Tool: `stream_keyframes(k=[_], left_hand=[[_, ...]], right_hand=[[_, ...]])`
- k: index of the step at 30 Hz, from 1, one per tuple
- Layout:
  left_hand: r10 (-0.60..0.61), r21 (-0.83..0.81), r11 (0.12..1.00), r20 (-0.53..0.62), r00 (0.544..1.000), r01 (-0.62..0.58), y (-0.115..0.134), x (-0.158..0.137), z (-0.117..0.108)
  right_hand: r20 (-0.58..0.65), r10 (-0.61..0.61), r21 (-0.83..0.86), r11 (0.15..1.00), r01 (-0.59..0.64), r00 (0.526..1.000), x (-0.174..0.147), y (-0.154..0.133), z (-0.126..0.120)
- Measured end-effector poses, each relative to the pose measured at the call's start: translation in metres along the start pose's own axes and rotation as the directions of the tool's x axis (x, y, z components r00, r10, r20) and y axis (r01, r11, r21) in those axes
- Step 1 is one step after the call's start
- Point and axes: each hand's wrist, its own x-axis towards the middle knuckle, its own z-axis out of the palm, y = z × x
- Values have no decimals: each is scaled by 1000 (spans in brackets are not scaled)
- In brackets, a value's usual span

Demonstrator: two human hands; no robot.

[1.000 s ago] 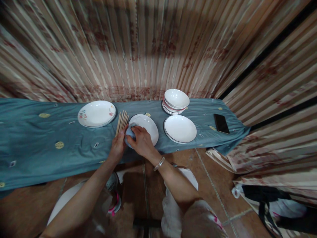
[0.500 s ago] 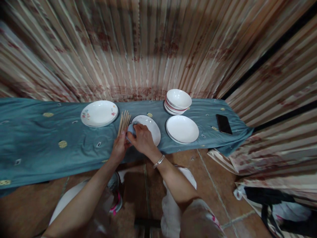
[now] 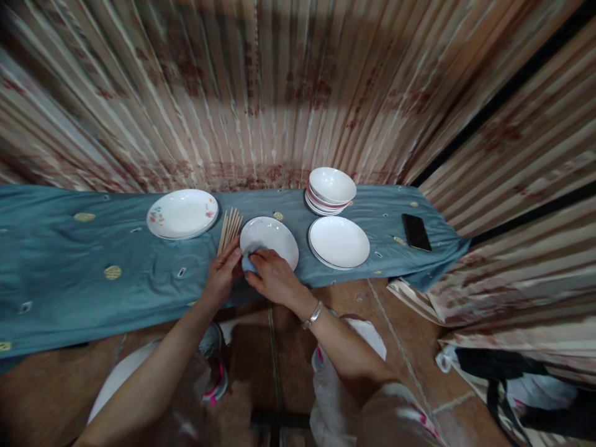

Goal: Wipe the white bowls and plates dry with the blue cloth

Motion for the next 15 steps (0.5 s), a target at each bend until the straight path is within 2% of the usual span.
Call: stream_keyframes(k=[7,15], left_hand=[[-7,8,1000,-7,1000,7,6,-2,5],[-7,75,997,2,1000,7,7,-2,3]], right_hand=[[60,-33,114,993,26,998,-11,17,-6],[-22,-82,172,981,85,996,3,17,3]])
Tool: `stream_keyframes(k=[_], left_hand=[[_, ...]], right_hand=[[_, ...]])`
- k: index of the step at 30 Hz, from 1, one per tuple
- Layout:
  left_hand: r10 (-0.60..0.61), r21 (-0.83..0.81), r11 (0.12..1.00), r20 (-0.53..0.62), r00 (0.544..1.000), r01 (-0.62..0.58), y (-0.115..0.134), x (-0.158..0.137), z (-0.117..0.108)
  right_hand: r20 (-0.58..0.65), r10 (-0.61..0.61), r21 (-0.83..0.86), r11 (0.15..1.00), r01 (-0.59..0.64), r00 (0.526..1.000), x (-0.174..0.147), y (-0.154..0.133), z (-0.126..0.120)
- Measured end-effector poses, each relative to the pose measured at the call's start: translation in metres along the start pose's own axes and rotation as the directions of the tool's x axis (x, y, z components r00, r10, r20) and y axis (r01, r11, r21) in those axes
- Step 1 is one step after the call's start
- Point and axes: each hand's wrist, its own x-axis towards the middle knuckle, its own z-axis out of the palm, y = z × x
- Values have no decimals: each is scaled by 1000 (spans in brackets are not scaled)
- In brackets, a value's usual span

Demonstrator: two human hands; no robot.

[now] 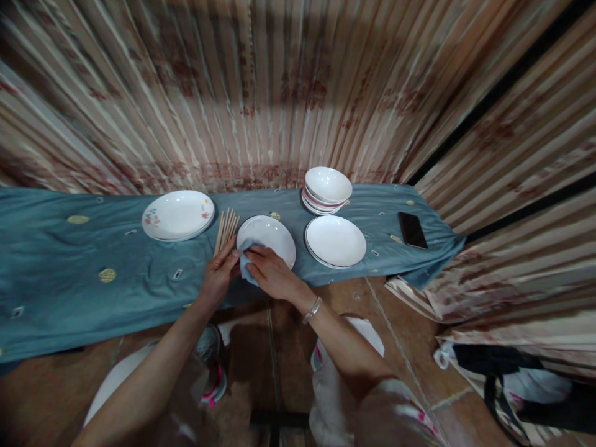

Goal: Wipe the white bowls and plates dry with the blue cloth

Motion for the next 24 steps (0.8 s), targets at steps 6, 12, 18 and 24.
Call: stream_keyframes(k=[6,12,18,24], left_hand=[[2,-11,1000,15,1000,-2,1,-1,1],[23,10,1000,7,1000,-23,0,-2,0],[16,17,1000,31,999,-17,0,-3,-1],[30,21,999,25,999,-30,0,-3,0]], right_hand=[[-61,0,-20,1000,-1,998,12,7,6],[-65,23,-139,990,-31,998,25,22,12],[-94,80,-240,965,-101,992,32,35,13],[-128,176,-321,924,-209,976,29,42,10]])
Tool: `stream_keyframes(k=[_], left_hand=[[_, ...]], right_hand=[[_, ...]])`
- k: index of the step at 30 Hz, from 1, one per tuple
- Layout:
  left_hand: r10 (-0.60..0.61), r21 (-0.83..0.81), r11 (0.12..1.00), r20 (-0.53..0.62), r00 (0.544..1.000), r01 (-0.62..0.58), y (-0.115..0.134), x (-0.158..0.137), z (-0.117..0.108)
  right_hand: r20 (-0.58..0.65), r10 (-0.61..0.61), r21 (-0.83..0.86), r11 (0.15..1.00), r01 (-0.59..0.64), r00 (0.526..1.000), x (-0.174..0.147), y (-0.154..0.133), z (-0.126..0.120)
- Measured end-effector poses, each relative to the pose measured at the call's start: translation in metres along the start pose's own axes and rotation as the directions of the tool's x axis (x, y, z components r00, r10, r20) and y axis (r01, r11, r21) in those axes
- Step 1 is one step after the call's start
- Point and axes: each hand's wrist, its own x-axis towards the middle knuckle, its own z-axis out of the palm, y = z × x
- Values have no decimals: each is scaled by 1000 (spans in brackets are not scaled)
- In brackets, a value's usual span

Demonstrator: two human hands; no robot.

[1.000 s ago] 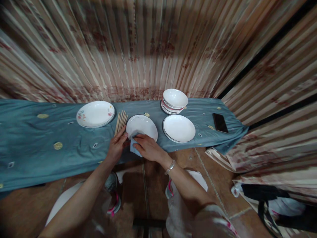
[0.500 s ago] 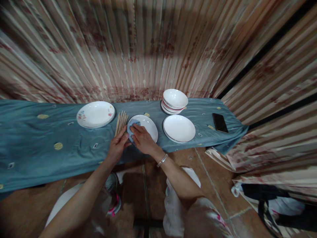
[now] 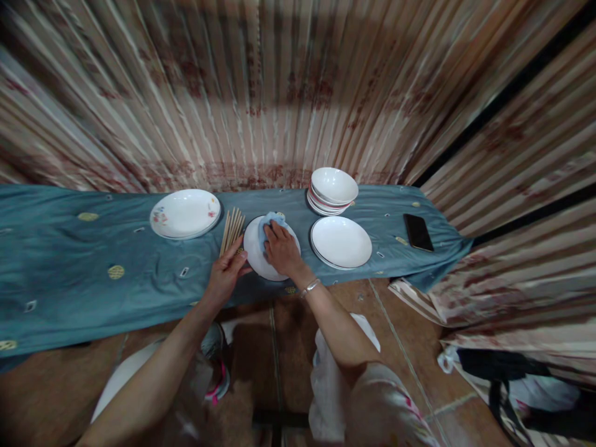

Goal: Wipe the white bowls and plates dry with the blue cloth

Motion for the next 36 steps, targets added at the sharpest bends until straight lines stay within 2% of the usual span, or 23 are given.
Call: stream_keyframes(k=[8,14,19,23,31,36], left_hand=[[-5,-6,1000,4,1000,5,0,0,0],[-11,-20,1000,4,1000,11,1,0,0],[-22,-18,1000,-8,1000,22,1,0,1],[-16,-10,1000,-23,1000,15,0,0,2],[3,-13,1000,3,1000,-3,0,0,2],[3,-5,1000,-2,1000,-3,-1,0,2]], right_hand=[[46,87,-112,990,-81,995,-14,9,-1],[127,39,-160,987,-19,991,-28,13,-4],[178,-16,-213,976,54,984,-38,4,-13],[250,14,-236,971,47,968,-43,-7,-26],[339,58,-108,994,-23,939,-48,-22,-48],[261,-9,80,997,-12,965,-47,-28,-47]])
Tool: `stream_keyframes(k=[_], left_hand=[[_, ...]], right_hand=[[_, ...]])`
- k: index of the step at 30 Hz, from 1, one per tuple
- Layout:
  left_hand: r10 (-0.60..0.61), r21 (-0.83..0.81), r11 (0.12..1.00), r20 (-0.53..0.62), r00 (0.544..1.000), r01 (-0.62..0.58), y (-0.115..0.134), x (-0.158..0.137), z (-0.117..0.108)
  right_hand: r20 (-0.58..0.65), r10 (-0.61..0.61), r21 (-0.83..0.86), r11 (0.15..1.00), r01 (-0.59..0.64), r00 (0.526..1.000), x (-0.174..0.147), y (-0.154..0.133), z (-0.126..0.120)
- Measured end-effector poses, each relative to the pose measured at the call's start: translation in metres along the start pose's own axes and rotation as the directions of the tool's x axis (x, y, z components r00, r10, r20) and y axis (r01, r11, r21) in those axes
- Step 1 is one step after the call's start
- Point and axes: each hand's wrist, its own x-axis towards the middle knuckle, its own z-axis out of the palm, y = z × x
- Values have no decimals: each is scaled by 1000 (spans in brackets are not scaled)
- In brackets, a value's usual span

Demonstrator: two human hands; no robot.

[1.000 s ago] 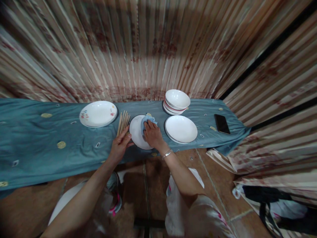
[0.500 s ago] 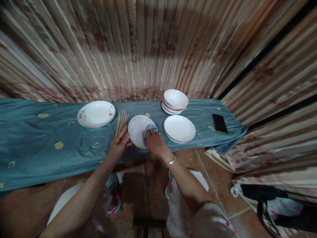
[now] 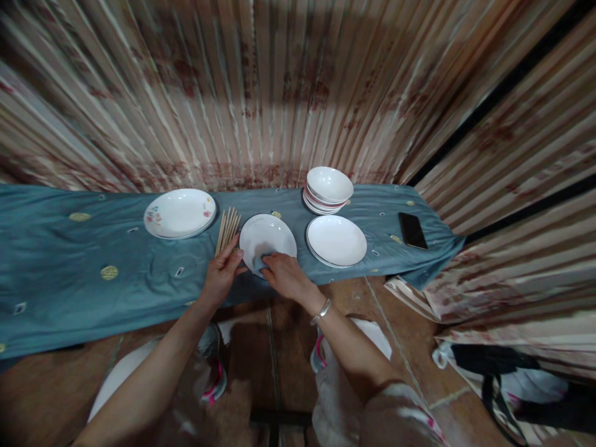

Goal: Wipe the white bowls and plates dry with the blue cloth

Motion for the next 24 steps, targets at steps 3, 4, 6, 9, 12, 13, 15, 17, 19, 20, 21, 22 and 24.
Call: stream_keyframes(k=[3,4,6,9,12,13,15,17,19,20,21,22,24], left_hand=[[9,19,1000,-7,1000,-9,1,-1,0],[10,27,1000,-6,1000,-10,1,-1,0],[12,36,999,-4,1000,-12,2,-2,1],[13,32,999,-6,1000,-13,3,-2,1],[12,10,1000,2,1000,-12,4,-3,0],[8,-1,1000,7,1000,-8,3,-3,0],[-2,-18,1000,15,1000,2,3,-3,0],[-8,-31,999,11,1000,9,1,-2,0],[-9,-53,999,0,1000,9,0,-1,-1],[-9,-68,998,-8,1000,9,-1,0,-1],[-9,-82,997,-16,1000,8,-2,0,-1],[-9,-95,995,-25,1000,6,-2,1,0],[-13,-114,993,-46,999,7,-3,2,0]], right_hand=[[-70,-19,61,998,23,997,3,-1,7],[-94,-20,71,997,27,995,4,-1,10],[-136,-25,81,996,36,990,7,-1,14],[-186,-36,73,996,50,982,14,3,17],[-208,-30,42,998,39,978,22,10,20],[-213,-21,27,999,28,977,25,13,20],[-222,0,0,1000,0,975,29,19,22],[-220,22,-19,999,-27,975,32,23,23],[-201,38,-31,999,-45,979,31,26,23],[-187,44,-36,998,-51,981,30,26,23],[-172,49,-39,998,-57,984,28,26,23],[-158,53,-38,997,-60,986,26,26,22],[-137,54,-22,998,-58,989,22,25,21]])
